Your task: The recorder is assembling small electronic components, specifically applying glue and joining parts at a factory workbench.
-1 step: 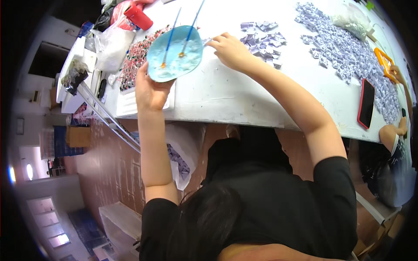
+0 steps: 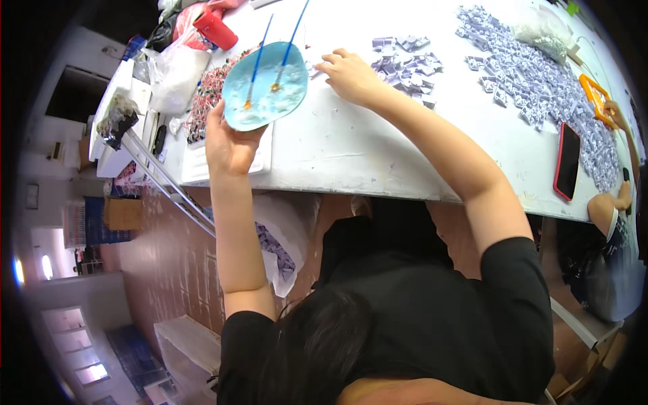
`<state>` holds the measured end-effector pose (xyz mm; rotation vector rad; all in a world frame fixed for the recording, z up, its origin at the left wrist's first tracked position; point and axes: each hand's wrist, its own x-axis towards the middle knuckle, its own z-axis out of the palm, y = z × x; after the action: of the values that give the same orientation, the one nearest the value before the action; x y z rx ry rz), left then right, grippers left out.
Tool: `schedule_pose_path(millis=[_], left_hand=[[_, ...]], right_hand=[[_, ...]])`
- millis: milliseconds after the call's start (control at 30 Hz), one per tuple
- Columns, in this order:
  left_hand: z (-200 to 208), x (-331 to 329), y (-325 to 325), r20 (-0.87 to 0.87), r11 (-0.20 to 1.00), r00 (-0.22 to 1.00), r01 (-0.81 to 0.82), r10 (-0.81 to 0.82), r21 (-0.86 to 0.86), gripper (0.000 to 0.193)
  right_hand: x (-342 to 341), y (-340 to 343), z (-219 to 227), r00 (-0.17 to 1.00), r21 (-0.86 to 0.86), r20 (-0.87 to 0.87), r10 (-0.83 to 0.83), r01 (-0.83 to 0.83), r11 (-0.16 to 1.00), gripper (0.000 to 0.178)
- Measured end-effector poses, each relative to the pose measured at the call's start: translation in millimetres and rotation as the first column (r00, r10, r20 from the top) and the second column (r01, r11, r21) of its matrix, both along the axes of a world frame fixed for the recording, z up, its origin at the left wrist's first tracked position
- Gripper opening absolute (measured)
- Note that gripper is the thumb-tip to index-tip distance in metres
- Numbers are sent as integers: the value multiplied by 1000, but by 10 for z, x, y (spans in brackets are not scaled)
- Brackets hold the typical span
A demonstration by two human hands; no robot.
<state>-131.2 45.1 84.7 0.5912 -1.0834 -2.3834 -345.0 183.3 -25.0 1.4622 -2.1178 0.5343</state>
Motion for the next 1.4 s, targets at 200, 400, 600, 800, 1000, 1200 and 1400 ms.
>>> schedule_pose_path(millis=[200,400,600,800,1000,1200,1400], left_hand=[[79,304,-54,66,989,987,-149,149,-3,44],[-202,74,-50,67,993,994,-95,90,76,45],[-591,-597,118,78,991,996,29,-40,133,46],[-921,-1168,223,52,986,998,-33,25,162,46],[-1057,-1624,76,31,994,999,-28,25,101,52],[-748,-1073,23,238,1000,971,14,-19,21,92],[-368,46,519,-454,841,788,523,-416,137,100]], right_hand=[[-9,-352,41,991,155,95,-93,78,985,34],[-199,326,263,986,319,-55,-160,169,933,23],[-461,713,232,951,368,-164,-261,305,879,12],[-551,974,298,946,409,-108,-307,324,853,12],[-215,1197,485,986,279,-19,-167,165,946,14],[755,1818,642,976,191,194,97,-135,972,16],[1405,2317,426,838,63,541,69,-123,990,20]])
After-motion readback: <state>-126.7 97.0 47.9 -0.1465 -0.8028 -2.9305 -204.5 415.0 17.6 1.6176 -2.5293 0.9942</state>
